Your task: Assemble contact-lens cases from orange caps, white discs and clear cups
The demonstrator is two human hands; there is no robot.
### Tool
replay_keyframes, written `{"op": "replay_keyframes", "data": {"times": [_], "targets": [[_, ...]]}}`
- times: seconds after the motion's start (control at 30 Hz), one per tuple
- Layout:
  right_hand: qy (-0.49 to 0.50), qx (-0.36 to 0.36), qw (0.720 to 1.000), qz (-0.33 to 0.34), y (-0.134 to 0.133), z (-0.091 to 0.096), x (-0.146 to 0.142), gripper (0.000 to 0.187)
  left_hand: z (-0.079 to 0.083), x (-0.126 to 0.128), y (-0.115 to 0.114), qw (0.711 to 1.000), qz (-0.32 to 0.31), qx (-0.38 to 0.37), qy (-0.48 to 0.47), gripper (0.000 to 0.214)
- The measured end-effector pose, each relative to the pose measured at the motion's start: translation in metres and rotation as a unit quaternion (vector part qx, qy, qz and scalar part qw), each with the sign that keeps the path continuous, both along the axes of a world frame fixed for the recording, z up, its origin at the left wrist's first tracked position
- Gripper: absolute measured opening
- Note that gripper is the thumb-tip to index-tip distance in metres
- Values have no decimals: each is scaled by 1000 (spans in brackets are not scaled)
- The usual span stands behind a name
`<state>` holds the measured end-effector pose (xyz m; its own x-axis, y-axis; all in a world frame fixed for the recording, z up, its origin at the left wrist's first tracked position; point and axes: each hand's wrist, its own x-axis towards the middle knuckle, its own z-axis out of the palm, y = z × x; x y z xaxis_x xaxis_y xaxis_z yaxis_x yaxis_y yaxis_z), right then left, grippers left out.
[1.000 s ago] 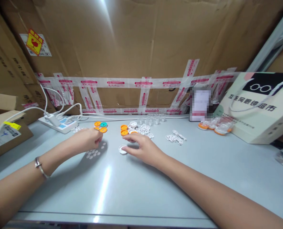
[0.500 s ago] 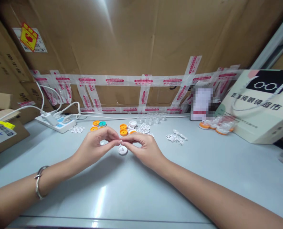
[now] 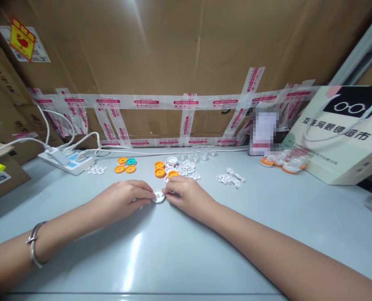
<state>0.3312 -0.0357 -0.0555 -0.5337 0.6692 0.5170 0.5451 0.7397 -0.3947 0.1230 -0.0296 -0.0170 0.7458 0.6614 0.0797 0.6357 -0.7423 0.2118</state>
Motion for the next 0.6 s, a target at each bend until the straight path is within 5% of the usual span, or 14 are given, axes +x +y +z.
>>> {"op": "replay_keyframes", "data": {"times": [0.6], "targets": [[-87, 54, 994, 29, 0, 1, 1, 19, -1, 1, -3, 998, -20, 46, 44, 30]]}}
